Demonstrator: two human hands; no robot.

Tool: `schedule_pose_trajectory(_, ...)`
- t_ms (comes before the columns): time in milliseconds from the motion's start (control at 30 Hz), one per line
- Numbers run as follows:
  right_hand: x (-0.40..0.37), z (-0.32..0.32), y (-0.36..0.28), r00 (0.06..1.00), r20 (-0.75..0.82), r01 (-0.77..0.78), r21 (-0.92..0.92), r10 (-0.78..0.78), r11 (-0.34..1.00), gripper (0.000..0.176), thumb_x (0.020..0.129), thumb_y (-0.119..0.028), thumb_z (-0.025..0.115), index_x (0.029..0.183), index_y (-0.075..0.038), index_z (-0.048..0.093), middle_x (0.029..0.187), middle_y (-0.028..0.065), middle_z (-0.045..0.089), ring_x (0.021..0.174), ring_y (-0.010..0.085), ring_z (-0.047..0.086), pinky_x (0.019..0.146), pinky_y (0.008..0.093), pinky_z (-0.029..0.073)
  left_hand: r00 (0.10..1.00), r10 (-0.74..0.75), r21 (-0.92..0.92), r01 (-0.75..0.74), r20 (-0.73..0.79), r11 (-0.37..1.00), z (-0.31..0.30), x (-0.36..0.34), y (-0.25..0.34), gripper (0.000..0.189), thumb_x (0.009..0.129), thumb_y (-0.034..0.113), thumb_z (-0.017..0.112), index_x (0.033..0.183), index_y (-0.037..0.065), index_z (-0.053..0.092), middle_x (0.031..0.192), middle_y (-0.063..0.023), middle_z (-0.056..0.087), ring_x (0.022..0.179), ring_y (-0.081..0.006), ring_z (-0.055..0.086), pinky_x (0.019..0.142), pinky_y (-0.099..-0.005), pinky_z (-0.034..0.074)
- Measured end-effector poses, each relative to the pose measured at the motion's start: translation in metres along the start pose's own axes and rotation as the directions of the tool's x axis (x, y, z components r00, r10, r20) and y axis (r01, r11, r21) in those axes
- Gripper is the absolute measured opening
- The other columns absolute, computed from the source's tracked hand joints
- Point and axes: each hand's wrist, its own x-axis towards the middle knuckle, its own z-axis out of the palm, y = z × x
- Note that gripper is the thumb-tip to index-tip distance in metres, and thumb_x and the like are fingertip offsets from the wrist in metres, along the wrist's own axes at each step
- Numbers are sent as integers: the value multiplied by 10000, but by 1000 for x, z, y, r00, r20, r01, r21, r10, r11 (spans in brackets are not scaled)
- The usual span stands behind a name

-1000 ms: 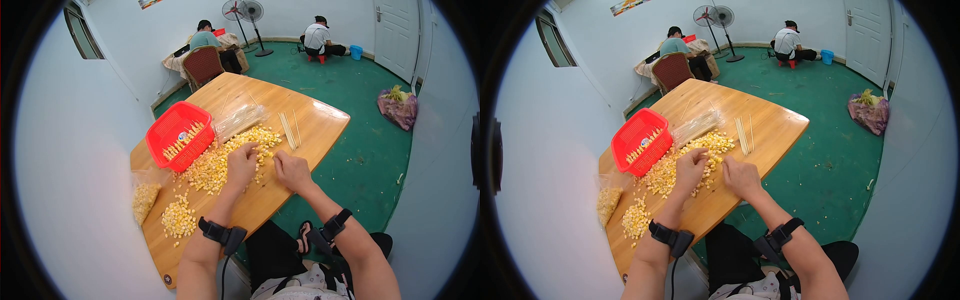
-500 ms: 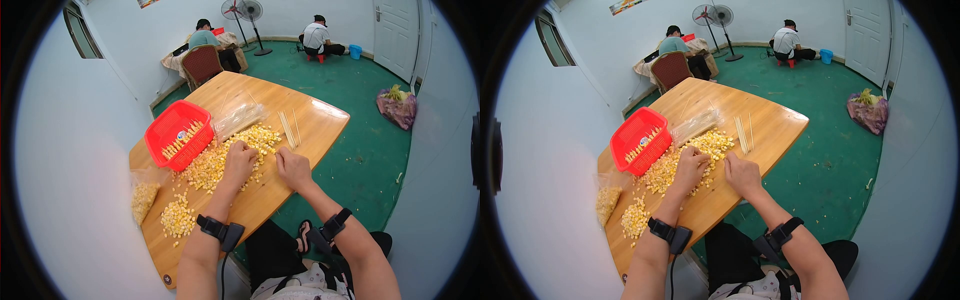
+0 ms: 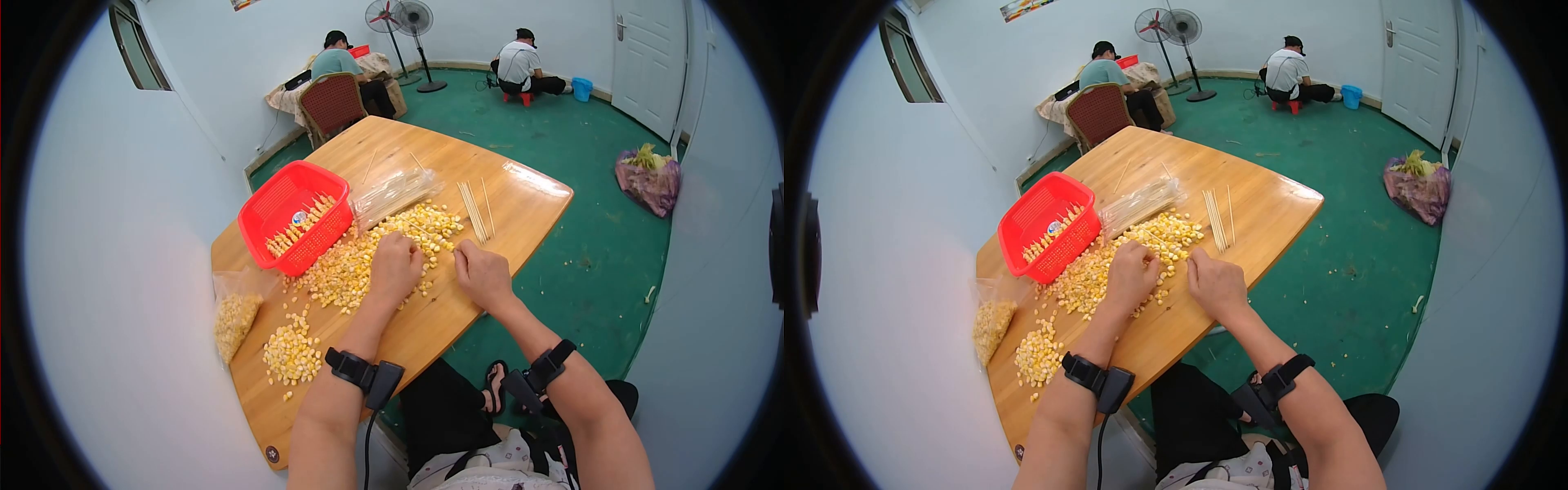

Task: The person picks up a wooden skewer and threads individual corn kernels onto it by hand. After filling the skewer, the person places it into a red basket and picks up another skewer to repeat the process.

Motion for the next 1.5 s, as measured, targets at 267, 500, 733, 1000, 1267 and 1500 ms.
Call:
schedule_pose_trajectory(267, -1, -6, -1, 996, 82, 36, 88, -44, 995, 112, 831, -162, 528, 772, -67, 536, 566, 139, 547, 522, 320, 557, 475, 406, 427, 565, -698, -850, 514, 439, -118, -15, 9, -36, 122, 845, 71, 569, 937, -9, 558, 835, -92, 632, 702, -130, 609, 553, -190, 491)
schedule_pose_trajectory(500, -2, -6, -1, 990, 68, 116, 102, -123, 988, 119, 841, -186, 516, 786, -81, 513, 540, 123, 549, 503, 298, 565, 459, 397, 437, 566, -656, -858, 427, 500, -285, -9, 7, -47, 132, 834, 45, 578, 947, -18, 548, 839, -99, 614, 741, -149, 609, 587, -195, 518)
schedule_pose_trajectory(733, -2, -5, 0, 989, 87, 116, 77, -122, 990, 118, 839, -179, 513, 778, -78, 508, 532, 122, 544, 492, 301, 559, 450, 400, 433, 571, -653, -858, 438, 497, -269, -9, 7, -46, 146, 852, 68, 566, 958, -28, 542, 858, -105, 608, 763, -150, 606, 610, -201, 521)
schedule_pose_trajectory(1000, -1, -7, -1, 987, 74, 134, 77, -140, 988, 129, 837, -176, 518, 759, -76, 497, 524, 122, 536, 484, 301, 553, 443, 398, 430, 568, -656, -856, 445, 497, -264, -6, 7, -49, 143, 865, 71, 549, 963, -33, 541, 866, -109, 608, 753, -150, 602, 610, -210, 521)
schedule_pose_trajectory(1267, -2, -5, 0, 987, 64, 145, 80, -151, 986, 118, 834, -171, 520, 762, -80, 501, 516, 115, 531, 480, 295, 553, 438, 393, 426, 566, -662, -856, 452, 492, -250, -8, 8, -46, 138, 864, 73, 554, 954, -31, 551, 861, -105, 610, 731, -142, 598, 604, -210, 518)
schedule_pose_trajectory(1500, -2, -6, 0, 985, 72, 148, 83, -154, 985, 99, 825, -160, 523, 766, -81, 515, 520, 113, 537, 482, 290, 556, 435, 387, 424, 592, -663, -870, 452, 458, -198, -9, 7, -48, 105, 842, 50, 579, 926, -12, 575, 816, -92, 619, 711, -143, 603, 608, -226, 521)
